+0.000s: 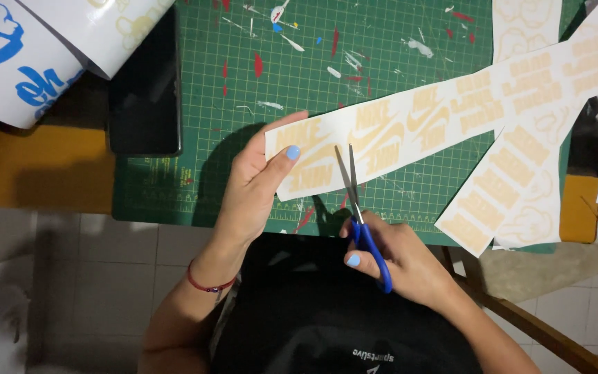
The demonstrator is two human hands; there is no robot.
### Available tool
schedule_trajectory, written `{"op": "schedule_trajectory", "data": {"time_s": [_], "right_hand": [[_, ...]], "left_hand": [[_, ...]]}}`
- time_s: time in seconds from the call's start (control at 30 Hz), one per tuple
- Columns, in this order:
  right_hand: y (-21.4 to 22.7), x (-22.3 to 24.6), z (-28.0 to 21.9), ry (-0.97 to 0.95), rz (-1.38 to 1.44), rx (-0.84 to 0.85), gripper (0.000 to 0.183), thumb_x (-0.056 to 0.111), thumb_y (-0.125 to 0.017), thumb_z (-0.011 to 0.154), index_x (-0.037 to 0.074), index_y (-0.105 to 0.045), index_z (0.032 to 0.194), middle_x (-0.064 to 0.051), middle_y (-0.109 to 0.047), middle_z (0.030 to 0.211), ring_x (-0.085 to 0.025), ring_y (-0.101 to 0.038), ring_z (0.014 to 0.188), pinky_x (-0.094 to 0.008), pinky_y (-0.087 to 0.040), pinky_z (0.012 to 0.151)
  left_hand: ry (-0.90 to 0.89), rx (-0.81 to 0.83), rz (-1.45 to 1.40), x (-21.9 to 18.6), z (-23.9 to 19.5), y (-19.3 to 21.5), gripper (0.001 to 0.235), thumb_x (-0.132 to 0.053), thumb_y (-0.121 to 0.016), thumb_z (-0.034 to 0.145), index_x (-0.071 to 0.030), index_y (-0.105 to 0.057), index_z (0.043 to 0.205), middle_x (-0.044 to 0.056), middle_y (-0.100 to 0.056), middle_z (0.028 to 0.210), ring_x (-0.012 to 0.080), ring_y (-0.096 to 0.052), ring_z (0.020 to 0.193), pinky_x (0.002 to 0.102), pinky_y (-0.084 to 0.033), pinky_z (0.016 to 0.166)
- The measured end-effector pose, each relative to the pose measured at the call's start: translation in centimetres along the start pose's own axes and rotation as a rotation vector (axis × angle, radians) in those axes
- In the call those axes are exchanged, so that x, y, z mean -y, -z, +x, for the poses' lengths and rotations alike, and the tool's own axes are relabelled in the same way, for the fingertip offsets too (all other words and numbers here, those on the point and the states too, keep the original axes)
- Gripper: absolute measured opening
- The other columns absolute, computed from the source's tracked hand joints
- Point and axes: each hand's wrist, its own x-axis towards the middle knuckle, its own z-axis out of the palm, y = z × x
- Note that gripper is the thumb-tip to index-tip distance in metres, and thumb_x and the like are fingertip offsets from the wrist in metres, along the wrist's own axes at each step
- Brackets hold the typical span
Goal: The person cuts a large sheet of printed stickers into smaller individual pieces using scissors. They work on a green cutting mat, separating the sheet into strips and then trimming each sticker to size.
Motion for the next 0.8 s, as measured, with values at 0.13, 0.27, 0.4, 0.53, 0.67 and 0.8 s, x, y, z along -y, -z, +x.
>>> {"op": "schedule_trajectory", "data": {"time_s": [0.13,0.27,0.4,0.53,0.67,0.8], "right_hand": [[-0.1,-0.1,0.1,0.029,0.027,-0.016,0.04,0.046,-0.081,0.088,0.01,-0.074,0.104,-0.012,-0.081,0.064,-0.023,-0.07,0.049,-0.038,-0.058,0.049],[-0.1,-1.6,-0.2,0.043,0.04,-0.036,0.04,0.047,-0.083,0.087,0.011,-0.073,0.101,-0.009,-0.078,0.06,-0.021,-0.068,0.047,-0.034,-0.057,0.047],[-0.3,-1.9,-0.2,0.091,0.062,-0.06,0.032,0.043,-0.082,0.089,0.013,-0.074,0.098,-0.006,-0.077,0.056,-0.018,-0.066,0.045,-0.032,-0.055,0.047],[-0.6,-2.1,-0.5,0.13,0.069,-0.073,0.029,0.039,-0.08,0.092,0.011,-0.075,0.097,-0.007,-0.077,0.053,-0.02,-0.071,0.046,-0.032,-0.057,0.05],[-0.7,-1.9,-0.4,0.14,0.051,-0.085,0.027,0.038,-0.081,0.092,0.011,-0.077,0.095,-0.006,-0.076,0.051,-0.02,-0.072,0.044,-0.031,-0.057,0.05],[-0.7,-2.1,-0.5,0.133,0.036,-0.098,0.03,0.04,-0.081,0.092,0.01,-0.077,0.094,-0.006,-0.075,0.049,-0.02,-0.072,0.044,-0.031,-0.058,0.051]], "left_hand": [[-0.007,0.011,0.029,-0.3,-0.1,0.0,0.048,-0.007,-0.058,0.11,0.0,-0.055,0.157,0.03,-0.064,0.15,0.0339,-0.066,0.134,0.055,-0.06,0.109],[-0.014,0.005,0.03,-0.1,0.0,-0.1,0.048,-0.007,-0.058,0.11,0.0,-0.055,0.157,0.031,-0.063,0.15,0.0356,-0.067,0.134,0.055,-0.06,0.11],[-0.015,0.018,0.037,-0.1,-0.1,-0.1,0.048,-0.007,-0.057,0.111,0.001,-0.054,0.158,0.032,-0.062,0.152,0.0366,-0.065,0.136,0.056,-0.058,0.111],[-0.015,0.023,0.039,-0.2,-0.1,-0.2,0.048,-0.007,-0.057,0.111,0.001,-0.053,0.158,0.033,-0.06,0.153,0.0383,-0.064,0.136,0.057,-0.057,0.111],[-0.016,0.02,0.028,0.1,-0.1,-0.2,0.049,-0.008,-0.057,0.111,0.0,-0.053,0.159,0.032,-0.061,0.153,0.0362,-0.063,0.137,0.057,-0.057,0.111],[-0.017,0.029,0.048,0.0,-0.1,-0.1,0.049,-0.008,-0.057,0.111,0.001,-0.052,0.159,0.032,-0.06,0.154,0.0369,-0.062,0.139,0.057,-0.056,0.113]]}}
